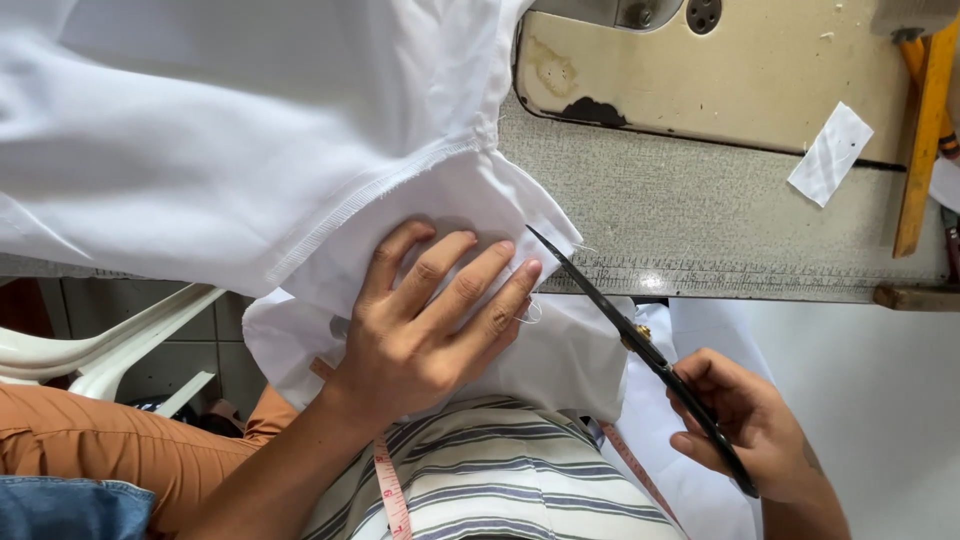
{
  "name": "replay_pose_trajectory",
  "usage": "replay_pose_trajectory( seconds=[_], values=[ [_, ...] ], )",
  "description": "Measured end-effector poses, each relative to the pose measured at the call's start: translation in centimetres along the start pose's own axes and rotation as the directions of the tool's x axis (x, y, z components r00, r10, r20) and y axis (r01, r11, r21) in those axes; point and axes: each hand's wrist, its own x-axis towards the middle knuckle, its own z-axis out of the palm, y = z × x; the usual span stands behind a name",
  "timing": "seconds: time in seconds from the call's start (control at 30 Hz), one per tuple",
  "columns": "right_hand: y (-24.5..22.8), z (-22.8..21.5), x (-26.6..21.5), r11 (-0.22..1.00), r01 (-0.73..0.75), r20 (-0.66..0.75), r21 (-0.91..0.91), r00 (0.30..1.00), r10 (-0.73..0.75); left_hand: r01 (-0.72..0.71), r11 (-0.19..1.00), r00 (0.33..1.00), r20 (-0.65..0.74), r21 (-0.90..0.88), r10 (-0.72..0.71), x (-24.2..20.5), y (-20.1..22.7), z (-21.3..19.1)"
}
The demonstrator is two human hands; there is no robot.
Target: The person uses shears to trim the edges of a white fabric garment on a worktable. They repeatedly reposition the fabric, cut along seams and hems, and remove small pieces of excess material.
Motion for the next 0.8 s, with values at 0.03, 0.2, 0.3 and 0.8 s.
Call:
replay_pose_trajectory(
  seconds=[0.03, 0.2, 0.3, 0.8],
  values=[
    [-0.1, 0.1, 0.2, 1.000, 0.009, 0.008, -0.022, 1.000, -0.009, -0.001, 1.000, 1.000, -0.004, -0.003, 0.001, 0.0, 0.0, 0.0],
    [-0.2, 0.3, 0.3, 0.999, 0.006, -0.012, -0.053, 1.000, -0.007, -0.007, 1.000, 1.000, 0.000, 0.001, 0.007, -0.1, -0.1, 0.2],
    [-0.2, 0.6, 0.2, 1.000, 0.003, -0.008, 0.002, 1.000, -0.003, -0.005, 1.000, 1.000, 0.026, 0.000, 0.005, -0.3, -0.1, 0.1],
    [5.9, -3.0, -1.5, 0.944, 0.082, -0.087, 0.319, 0.995, -0.057, 0.150, 0.900, 0.700, 0.600, 0.409, -0.389, 4.6, -3.3, 1.2]
  ],
)
